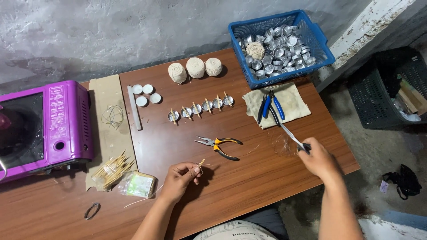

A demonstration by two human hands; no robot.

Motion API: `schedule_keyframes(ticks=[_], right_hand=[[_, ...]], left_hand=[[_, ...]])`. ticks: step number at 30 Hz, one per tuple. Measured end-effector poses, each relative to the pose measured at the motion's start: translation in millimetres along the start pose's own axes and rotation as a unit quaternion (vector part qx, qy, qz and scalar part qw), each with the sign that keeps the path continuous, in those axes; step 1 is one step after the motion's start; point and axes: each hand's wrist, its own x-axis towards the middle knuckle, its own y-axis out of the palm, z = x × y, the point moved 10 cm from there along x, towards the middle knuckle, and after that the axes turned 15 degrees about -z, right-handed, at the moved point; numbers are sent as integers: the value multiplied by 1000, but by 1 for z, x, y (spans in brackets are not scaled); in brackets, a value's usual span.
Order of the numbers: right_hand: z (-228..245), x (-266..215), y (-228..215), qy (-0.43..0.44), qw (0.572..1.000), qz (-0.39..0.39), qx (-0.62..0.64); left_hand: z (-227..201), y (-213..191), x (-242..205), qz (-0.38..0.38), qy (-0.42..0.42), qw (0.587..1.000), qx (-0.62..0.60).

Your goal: Assembling cotton wicks into metal holders using pliers and scissors at a workshop table.

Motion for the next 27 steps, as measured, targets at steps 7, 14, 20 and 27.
schedule_keyframes(ticks=[7, 14, 20, 27], right_hand=[[-69, 40, -21, -48, 971, -172, 157], [-47, 10, -24, -72, 790, -69, 605], [0, -15, 7, -51, 699, 122, 703], [75, -117, 97, -67, 530, 472, 701]], left_hand=[[-7, 1, -1, 14, 16, 999, 25], [-5, 1, -1, 10, 11, 999, 37], [-1, -2, 0, 2, -3, 1000, 22], [0, -2, 0, -1, -3, 1000, 24]])
